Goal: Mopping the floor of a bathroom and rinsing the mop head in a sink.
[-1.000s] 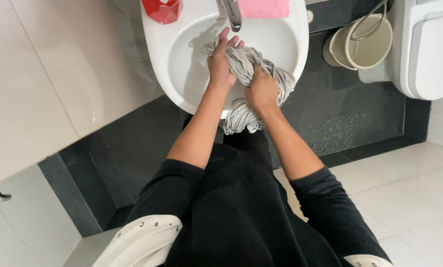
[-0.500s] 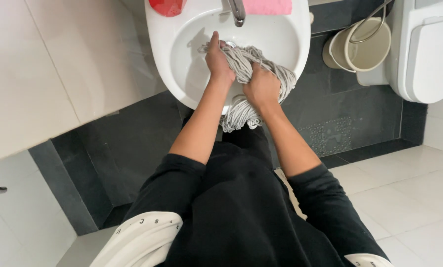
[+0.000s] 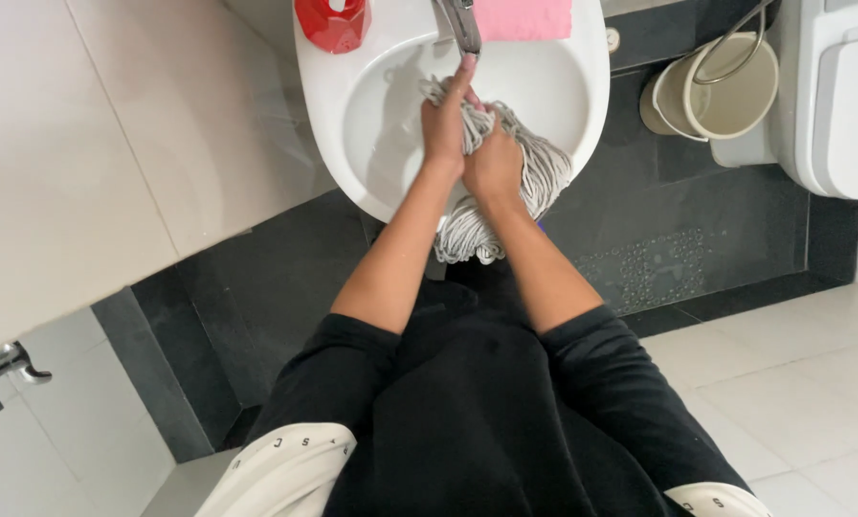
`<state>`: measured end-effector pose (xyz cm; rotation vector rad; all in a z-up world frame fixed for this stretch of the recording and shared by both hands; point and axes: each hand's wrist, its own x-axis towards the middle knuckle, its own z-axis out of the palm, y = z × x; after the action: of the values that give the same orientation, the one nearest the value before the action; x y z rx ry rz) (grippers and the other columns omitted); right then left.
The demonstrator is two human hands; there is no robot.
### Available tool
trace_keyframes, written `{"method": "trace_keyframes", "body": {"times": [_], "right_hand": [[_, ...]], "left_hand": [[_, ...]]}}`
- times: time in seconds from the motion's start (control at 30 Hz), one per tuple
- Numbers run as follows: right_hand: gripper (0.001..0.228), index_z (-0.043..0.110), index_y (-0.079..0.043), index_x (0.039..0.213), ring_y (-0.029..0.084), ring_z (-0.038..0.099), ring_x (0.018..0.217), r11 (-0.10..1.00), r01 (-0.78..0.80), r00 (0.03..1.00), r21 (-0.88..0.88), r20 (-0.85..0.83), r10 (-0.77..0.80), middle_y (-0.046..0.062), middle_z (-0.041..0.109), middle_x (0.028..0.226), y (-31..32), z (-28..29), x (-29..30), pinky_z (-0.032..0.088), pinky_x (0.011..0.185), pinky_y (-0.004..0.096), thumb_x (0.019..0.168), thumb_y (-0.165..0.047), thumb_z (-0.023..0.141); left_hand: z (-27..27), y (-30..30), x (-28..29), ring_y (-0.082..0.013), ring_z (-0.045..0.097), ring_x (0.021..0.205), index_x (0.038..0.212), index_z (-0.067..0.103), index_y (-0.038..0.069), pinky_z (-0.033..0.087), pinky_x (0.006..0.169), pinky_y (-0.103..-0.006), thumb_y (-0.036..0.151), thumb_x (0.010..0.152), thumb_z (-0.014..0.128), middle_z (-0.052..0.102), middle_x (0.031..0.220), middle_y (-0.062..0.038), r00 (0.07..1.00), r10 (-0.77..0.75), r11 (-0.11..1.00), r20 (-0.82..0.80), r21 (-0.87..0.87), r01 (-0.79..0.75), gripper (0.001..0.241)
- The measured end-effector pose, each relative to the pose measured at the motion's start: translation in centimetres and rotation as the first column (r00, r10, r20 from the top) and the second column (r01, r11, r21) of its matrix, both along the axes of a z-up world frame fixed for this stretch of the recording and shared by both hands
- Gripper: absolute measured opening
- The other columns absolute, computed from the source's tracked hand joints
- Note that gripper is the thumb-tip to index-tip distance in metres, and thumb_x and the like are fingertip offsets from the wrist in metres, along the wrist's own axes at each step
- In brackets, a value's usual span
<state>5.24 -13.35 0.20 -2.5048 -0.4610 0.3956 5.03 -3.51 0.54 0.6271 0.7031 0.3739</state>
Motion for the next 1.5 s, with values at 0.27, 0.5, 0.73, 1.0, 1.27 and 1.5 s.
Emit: {"method": "trace_keyframes", "body": {"times": [0.27, 0.5, 0.73, 1.0, 1.27, 1.5], "right_hand": [[0.067, 0.060, -0.005, 0.140, 0.045, 0.071, 0.093, 0.985, -0.073, 0.997, -0.159, -0.008, 0.073, 0.030, 0.072, 0.095, 0.0, 0.3, 0.9, 0.054, 0.088, 0.053, 0.079, -0.028, 0.074], [0.078, 0.054, -0.001, 0.144, 0.044, 0.071, 0.093, 0.959, -0.162, 0.987, -0.234, -0.059, 0.152, 0.030, 0.072, 0.094, -0.1, 0.2, 0.9, 0.055, 0.088, 0.050, 0.074, -0.026, 0.076], [0.074, 0.057, -0.004, 0.141, 0.044, 0.071, 0.092, 0.945, -0.187, 0.982, -0.267, -0.059, 0.178, 0.028, 0.072, 0.096, -0.3, 1.3, 0.7, 0.055, 0.085, 0.051, 0.074, -0.026, 0.077], [0.054, 0.064, -0.010, 0.116, 0.044, 0.069, 0.109, 0.955, -0.296, 0.799, 0.008, 0.551, 0.242, 0.017, 0.073, 0.112, -1.6, 1.5, 0.0, 0.052, 0.092, 0.054, 0.066, -0.023, 0.081], [0.054, 0.059, 0.005, 0.121, 0.049, 0.067, 0.093, 0.967, -0.179, 0.983, 0.179, 0.068, 0.169, 0.029, 0.069, 0.104, -0.8, -0.3, -1.0, 0.053, 0.081, 0.055, 0.082, -0.028, 0.075], [0.025, 0.070, -0.001, 0.083, 0.047, 0.069, 0.077, 0.956, -0.293, 0.955, 0.024, 0.048, 0.291, 0.026, 0.070, 0.079, -0.9, -0.5, 0.4, 0.054, 0.074, 0.056, 0.080, -0.026, 0.073]], "left_hand": [[-2.0, -0.4, 0.6, -0.0100, 0.043, 0.054, 0.073, 0.056, 0.009, 0.036, 0.049, -0.0314, 0.027, 0.095, 0.072, 0.048, 0.063, 0.003, 0.977, 0.168, 0.985, -0.133, 0.063, -0.161, 0.033], [-3.3, -0.6, 0.2, -0.0096, 0.041, 0.054, 0.075, 0.056, 0.009, 0.033, 0.048, -0.0314, 0.026, 0.096, 0.068, 0.047, 0.065, 0.004, 0.960, 0.207, 0.978, -0.191, 0.014, -0.208, 0.029], [-3.3, -0.7, -0.5, -0.0104, 0.044, 0.057, 0.073, 0.057, 0.008, 0.039, 0.052, -0.0316, 0.031, 0.097, 0.067, 0.050, 0.066, 0.002, 0.965, 0.158, 0.987, -0.207, 0.025, -0.156, 0.034], [2.5, 2.6, -4.3, -0.0177, 0.072, 0.089, 0.119, 0.069, 0.011, 0.051, 0.081, -0.0319, 0.040, 0.093, 0.070, 0.075, 0.094, -0.005, 0.954, -0.135, 0.479, -0.268, 0.825, 0.300, 0.039], [2.3, -1.0, -3.3, -0.0276, 0.066, 0.082, 0.089, 0.068, 0.001, 0.052, 0.077, -0.0342, 0.041, 0.086, 0.080, 0.069, 0.091, -0.013, 0.973, -0.106, 0.449, -0.206, 0.863, 0.232, 0.042], [-0.5, -1.5, -1.6, -0.0210, 0.052, 0.052, 0.067, 0.062, 0.000, 0.047, 0.058, -0.0369, 0.046, 0.095, 0.071, 0.060, 0.059, -0.010, 0.916, 0.075, 0.643, -0.395, 0.721, 0.258, 0.054]]}}
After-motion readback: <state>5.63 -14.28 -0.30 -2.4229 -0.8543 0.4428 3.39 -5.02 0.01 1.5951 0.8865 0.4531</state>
